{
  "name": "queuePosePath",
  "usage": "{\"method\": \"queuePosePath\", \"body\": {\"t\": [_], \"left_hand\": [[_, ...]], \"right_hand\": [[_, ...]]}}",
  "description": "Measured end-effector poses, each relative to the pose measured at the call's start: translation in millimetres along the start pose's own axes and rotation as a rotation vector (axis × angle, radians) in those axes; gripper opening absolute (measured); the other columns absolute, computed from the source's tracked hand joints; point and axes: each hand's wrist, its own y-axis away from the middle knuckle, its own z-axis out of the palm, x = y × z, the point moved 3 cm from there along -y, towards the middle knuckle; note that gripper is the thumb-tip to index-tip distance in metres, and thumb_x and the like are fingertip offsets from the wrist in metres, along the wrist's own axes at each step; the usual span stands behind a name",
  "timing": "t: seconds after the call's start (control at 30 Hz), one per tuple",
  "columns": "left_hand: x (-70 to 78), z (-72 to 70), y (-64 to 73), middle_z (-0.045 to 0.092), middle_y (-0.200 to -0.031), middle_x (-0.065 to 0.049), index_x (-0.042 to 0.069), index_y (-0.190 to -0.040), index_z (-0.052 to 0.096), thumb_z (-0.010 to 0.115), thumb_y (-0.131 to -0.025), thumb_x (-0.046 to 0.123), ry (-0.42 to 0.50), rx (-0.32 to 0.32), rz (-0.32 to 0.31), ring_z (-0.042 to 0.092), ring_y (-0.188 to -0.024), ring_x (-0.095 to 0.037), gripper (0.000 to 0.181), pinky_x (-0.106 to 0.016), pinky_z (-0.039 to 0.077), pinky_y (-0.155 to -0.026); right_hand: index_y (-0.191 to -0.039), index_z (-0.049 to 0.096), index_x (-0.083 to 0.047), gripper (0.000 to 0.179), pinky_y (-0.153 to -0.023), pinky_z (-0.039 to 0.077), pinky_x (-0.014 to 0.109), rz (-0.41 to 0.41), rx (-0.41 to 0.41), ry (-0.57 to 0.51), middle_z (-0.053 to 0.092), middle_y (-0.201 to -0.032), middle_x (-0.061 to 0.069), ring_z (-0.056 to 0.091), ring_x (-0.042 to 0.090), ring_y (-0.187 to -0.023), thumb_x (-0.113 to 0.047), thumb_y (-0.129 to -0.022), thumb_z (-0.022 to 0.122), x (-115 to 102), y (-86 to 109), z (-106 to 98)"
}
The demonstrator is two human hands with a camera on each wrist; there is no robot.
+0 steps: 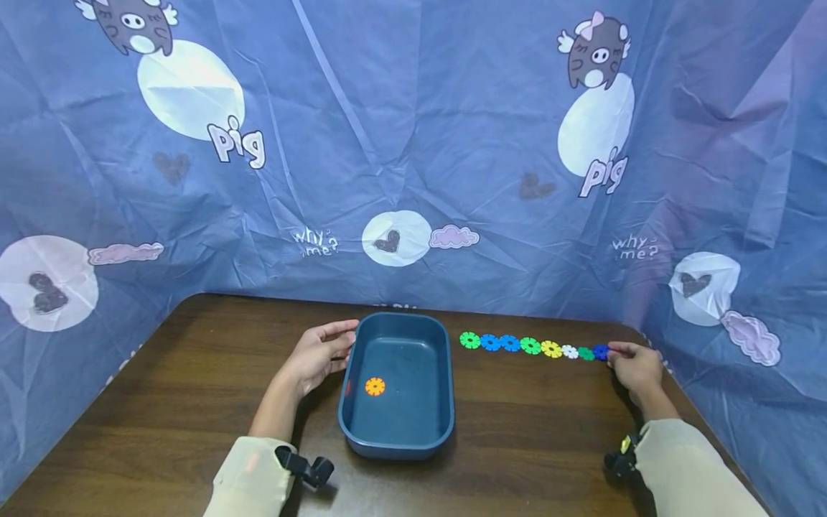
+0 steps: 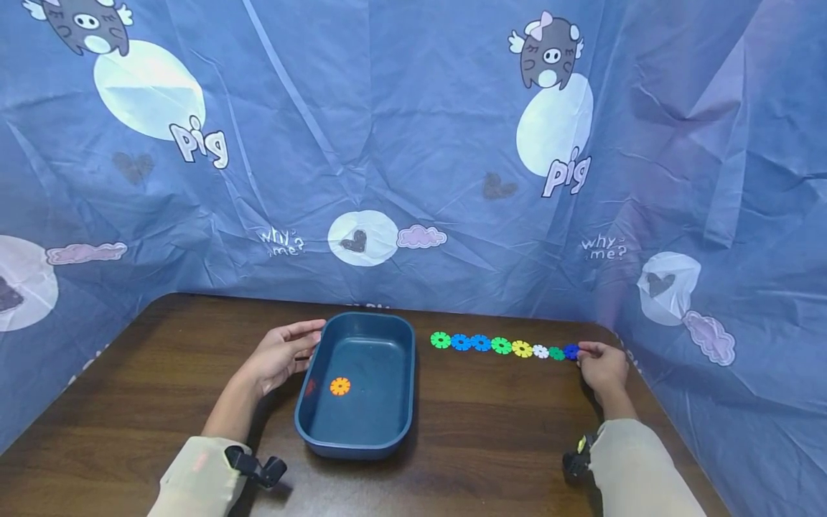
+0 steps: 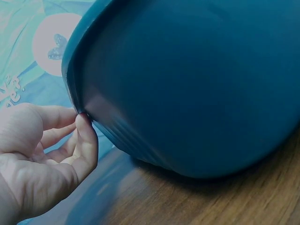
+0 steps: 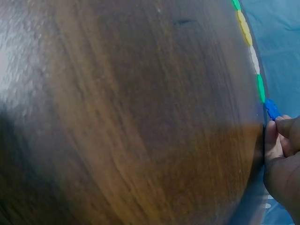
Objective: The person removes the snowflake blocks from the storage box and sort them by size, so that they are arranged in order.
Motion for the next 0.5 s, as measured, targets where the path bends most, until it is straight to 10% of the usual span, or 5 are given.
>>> {"method": "queuePosePath", "body": {"t": [0.5], "left_hand": [[-0.5, 0.1, -0.4, 0.063, -0.098, -0.002, 0.0, -0.145, 0.052, 0.058, -0.105, 0.007, -0.012, 0.009, -0.005, 0.062, -0.078, -0.012, 0.042, -0.026, 0.056, -0.07]], "right_hand": [[-0.122, 0.065, 0.015, 0.029, -0.057, 0.046, 0.016, -0.015, -0.043, 0.053, 0.075, -0.088, 0.013, 0.061, 0.001, -0.066, -0.003, -0.099, 0.06, -2.5, 0.4, -3.4]]}}
